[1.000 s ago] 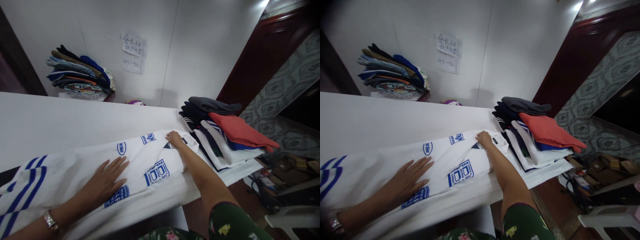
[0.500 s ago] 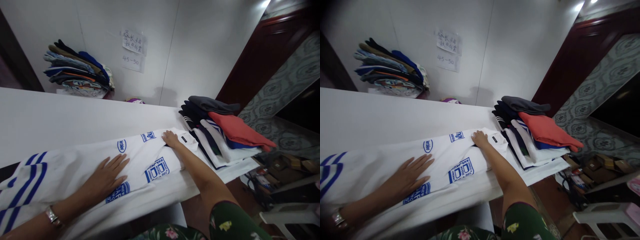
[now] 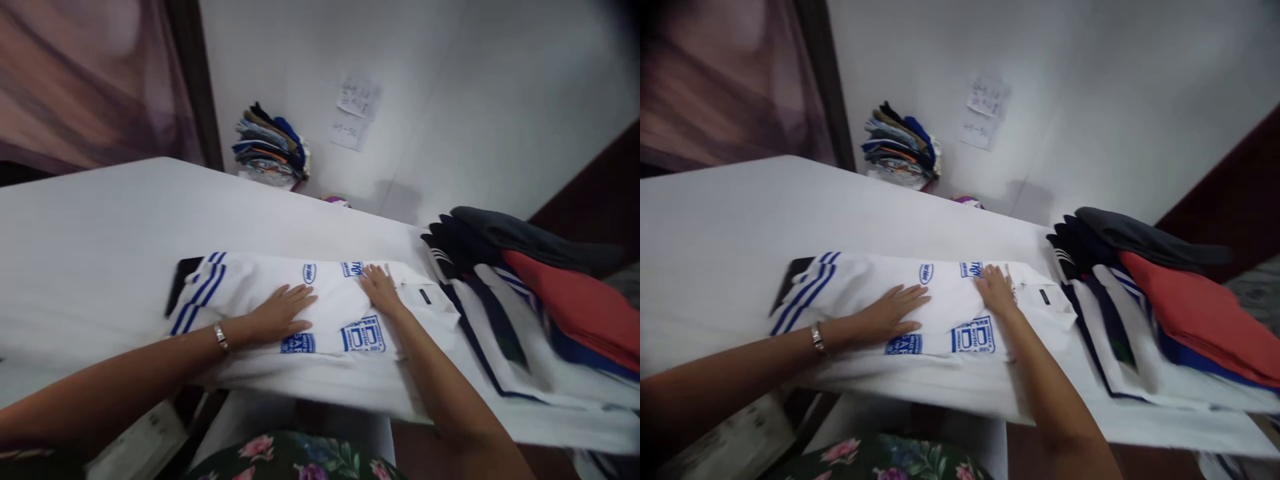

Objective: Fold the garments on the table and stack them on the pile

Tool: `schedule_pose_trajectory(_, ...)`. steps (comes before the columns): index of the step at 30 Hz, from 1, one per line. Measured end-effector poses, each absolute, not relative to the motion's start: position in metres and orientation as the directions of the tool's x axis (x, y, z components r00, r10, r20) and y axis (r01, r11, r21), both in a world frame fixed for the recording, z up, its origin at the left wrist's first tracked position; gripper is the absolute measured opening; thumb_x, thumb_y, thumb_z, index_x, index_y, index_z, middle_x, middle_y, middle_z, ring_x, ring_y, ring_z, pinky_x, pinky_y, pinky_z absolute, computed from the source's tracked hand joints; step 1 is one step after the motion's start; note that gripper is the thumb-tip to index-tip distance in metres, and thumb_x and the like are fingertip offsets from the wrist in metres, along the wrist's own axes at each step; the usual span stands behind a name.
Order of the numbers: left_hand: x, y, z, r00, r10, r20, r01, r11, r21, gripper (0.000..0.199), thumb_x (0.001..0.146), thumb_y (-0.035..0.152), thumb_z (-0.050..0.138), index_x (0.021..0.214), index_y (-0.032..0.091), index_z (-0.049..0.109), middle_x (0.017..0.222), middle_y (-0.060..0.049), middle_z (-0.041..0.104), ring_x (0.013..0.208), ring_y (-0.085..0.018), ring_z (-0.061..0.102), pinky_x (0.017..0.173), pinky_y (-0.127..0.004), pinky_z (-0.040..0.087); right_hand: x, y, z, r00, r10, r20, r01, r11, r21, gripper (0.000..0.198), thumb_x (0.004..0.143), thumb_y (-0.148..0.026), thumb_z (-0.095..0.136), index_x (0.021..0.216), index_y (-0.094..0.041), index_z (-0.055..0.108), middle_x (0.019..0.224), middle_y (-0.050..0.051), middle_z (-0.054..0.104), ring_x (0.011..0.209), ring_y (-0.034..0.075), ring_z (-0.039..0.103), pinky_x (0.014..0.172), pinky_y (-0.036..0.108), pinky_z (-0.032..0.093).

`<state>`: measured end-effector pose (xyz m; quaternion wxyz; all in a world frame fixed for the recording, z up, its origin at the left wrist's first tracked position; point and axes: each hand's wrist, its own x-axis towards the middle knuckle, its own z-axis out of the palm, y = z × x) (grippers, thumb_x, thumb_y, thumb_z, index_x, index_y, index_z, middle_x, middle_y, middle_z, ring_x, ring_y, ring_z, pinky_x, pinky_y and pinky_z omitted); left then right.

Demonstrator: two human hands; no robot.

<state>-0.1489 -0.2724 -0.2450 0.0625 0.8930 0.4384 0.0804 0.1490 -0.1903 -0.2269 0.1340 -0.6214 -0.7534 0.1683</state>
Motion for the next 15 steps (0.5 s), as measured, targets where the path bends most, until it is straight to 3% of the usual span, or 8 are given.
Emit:
schedule_pose_trajectory(3,-0.157,-0.285,-0.233,0.563,0.824,0.063,0.796,-0.562,0.224,0.058,0.096,0.055,0.045,0.146,0.026,0.045,0.158,-0.009,0.039,0.149,-0.026,0.030,0.120,-0.050,0.022,0.133,-0.205,-0.221,-0.307,0.944,0.116,0.856,0.328,-0.401,0.051,0.100,-0.048,0.036,0.146,-0.030,0.048,0.163,0.005,0.030,0.154,0.025,0.016,0.122,0.057,0.013)
schedule_pose_trajectory(6,-0.178,-0.299,-0.226,0.450,0.884,0.124,0.857,-0.467,0.218,0.053,0.095,0.051,0.047,0.141,0.026,0.051,0.157,-0.009,0.041,0.149,-0.027,0.029,0.121,-0.053,0.020,0.114,-0.220,-0.227,-0.445,0.888,0.119,0.820,0.457,-0.345,0.053,0.098,-0.051,0.039,0.147,-0.032,0.046,0.163,0.004,0.029,0.154,0.026,0.016,0.122,0.057,0.013)
schedule_pose_trajectory(11,-0.237,-0.328,-0.221,0.024,0.931,0.365,0.968,-0.112,0.222,0.050,0.094,0.046,0.046,0.133,0.016,0.057,0.152,-0.016,0.047,0.144,-0.029,0.038,0.117,-0.049,0.032,0.101,-0.231,-0.255,-0.561,0.827,0.031,0.811,0.556,-0.182,0.055,0.095,-0.051,0.046,0.145,-0.029,0.051,0.159,0.009,0.036,0.151,0.031,0.023,0.121,0.057,0.018)
schedule_pose_trajectory(13,-0.256,-0.342,-0.219,-0.157,0.901,0.405,0.953,0.030,0.303,0.052,0.092,0.048,0.045,0.131,0.015,0.057,0.147,-0.017,0.053,0.139,-0.031,0.044,0.115,-0.049,0.036,0.101,-0.232,-0.261,-0.564,0.824,0.059,0.812,0.566,-0.143,0.054,0.095,-0.051,0.044,0.145,-0.030,0.051,0.159,0.008,0.036,0.151,0.031,0.024,0.121,0.057,0.019)
schedule_pose_trajectory(15,-0.266,-0.355,-0.218,-0.346,0.872,0.347,0.882,0.176,0.437,0.058,0.091,0.053,0.042,0.131,0.013,0.056,0.138,-0.017,0.059,0.128,-0.031,0.054,0.108,-0.046,0.043,0.102,-0.233,-0.263,-0.570,0.819,0.075,0.810,0.574,-0.115,0.054,0.096,-0.051,0.042,0.145,-0.029,0.051,0.159,0.008,0.037,0.151,0.030,0.026,0.121,0.057,0.020)
